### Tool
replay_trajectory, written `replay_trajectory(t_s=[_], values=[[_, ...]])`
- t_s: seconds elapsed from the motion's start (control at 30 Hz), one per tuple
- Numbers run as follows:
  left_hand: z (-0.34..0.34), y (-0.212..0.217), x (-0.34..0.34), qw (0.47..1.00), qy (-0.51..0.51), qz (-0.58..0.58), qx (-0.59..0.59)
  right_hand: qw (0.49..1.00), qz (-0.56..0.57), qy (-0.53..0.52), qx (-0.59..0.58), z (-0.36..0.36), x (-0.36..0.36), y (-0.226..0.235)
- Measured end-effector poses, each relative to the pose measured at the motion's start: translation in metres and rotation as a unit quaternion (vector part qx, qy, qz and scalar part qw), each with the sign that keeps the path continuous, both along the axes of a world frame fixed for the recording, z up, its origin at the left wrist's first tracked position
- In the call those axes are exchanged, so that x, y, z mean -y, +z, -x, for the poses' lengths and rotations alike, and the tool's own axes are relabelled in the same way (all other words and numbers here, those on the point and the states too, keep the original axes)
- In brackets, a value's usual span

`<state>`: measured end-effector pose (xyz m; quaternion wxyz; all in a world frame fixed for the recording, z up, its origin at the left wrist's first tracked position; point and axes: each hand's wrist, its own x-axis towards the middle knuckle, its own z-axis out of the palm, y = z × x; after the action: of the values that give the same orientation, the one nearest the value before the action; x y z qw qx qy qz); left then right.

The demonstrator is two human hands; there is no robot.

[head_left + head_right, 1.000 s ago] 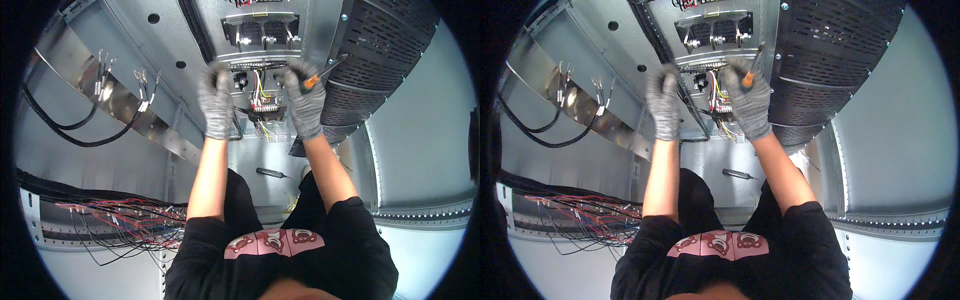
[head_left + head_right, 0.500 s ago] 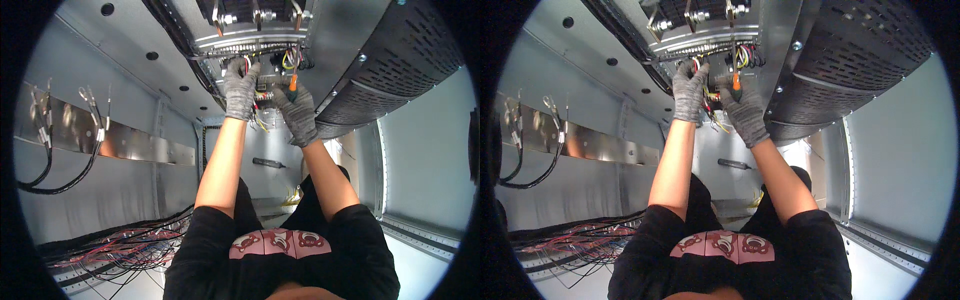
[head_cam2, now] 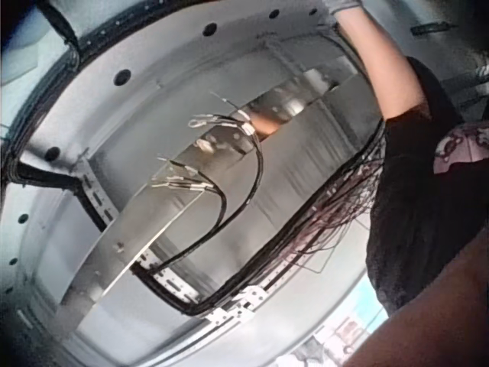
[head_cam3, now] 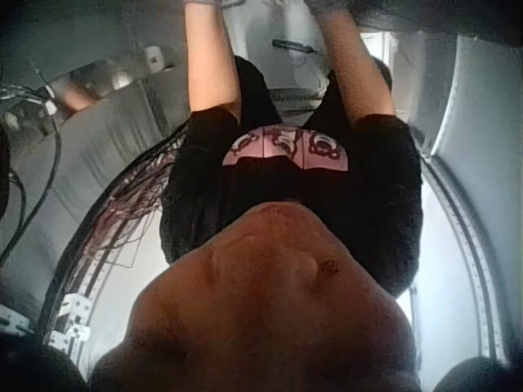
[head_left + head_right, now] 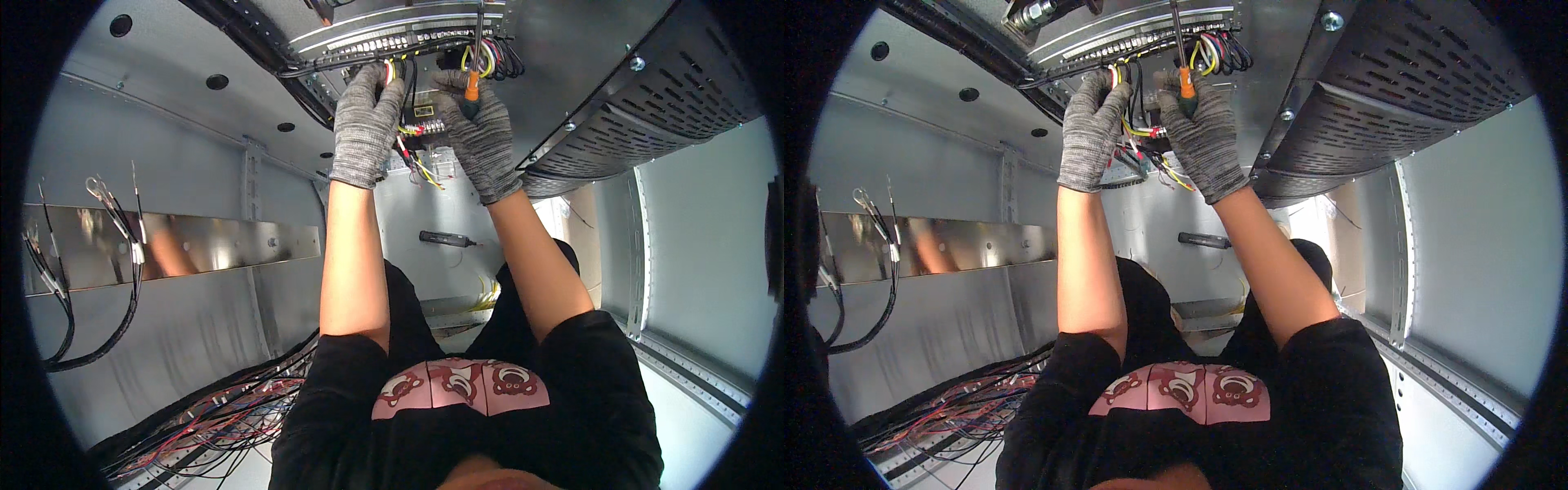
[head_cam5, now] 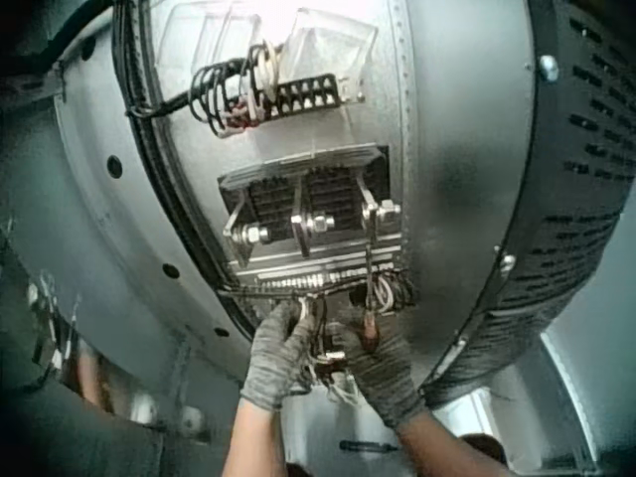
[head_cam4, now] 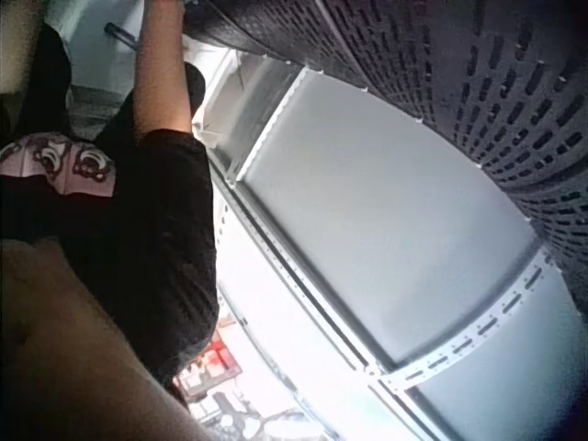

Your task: The person uses a screwdriver to connect and secure wires to terminal blocks inside a metallic enclosure. They repeatedly tighten screws on multiple terminals while routing and organizing the wires.

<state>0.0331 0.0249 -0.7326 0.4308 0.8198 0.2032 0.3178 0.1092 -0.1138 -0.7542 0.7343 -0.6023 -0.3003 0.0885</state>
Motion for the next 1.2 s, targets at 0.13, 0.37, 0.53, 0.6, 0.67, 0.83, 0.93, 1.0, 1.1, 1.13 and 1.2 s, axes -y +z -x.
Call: replay_trajectory(t_s=[0.13,0.37,0.53,0.6,0.67,0.83,0.93,1.0,1.1,1.13,1.2], values=[[-0.003,-0.006,0.0,1.0,-0.011,0.02,0.011,0.996,0.014,-0.041,0.074,0.001,-0.003,-0.006],[-0.006,-0.018,-0.004,0.988,-0.039,0.139,0.055,0.996,-0.006,0.025,0.087,-0.01,-0.014,0.021],[-0.004,-0.009,0.006,0.987,-0.069,0.14,0.042,0.991,-0.064,0.115,-0.011,-0.014,-0.024,0.021],[-0.009,-0.021,0.004,0.988,-0.069,0.125,0.057,0.993,-0.035,0.11,-0.016,-0.012,-0.021,0.024],[-0.009,-0.025,0.007,0.996,-0.036,0.072,0.024,0.993,-0.032,0.112,-0.007,-0.007,-0.018,0.032],[-0.016,-0.045,-0.004,0.994,-0.062,0.072,-0.058,0.988,-0.045,0.148,-0.011,-0.006,-0.011,0.038],[-0.016,-0.045,-0.001,0.992,-0.096,0.081,-0.025,0.984,-0.04,0.158,-0.078,-0.005,-0.007,0.041],[-0.017,-0.06,-0.015,0.994,-0.08,0.032,-0.07,0.987,-0.003,0.156,-0.032,-0.011,-0.008,0.029],[-0.013,-0.048,-0.001,0.994,-0.09,0.054,-0.005,0.987,-0.016,0.16,-0.026,-0.014,-0.011,0.027],[-0.011,-0.044,0.002,0.989,-0.108,0.101,0.012,0.983,-0.015,0.176,-0.054,-0.014,-0.008,0.027],[-0.009,-0.06,-0.007,0.997,-0.053,0.059,-0.007,0.98,-0.027,0.193,-0.047,-0.004,-0.007,0.033]])
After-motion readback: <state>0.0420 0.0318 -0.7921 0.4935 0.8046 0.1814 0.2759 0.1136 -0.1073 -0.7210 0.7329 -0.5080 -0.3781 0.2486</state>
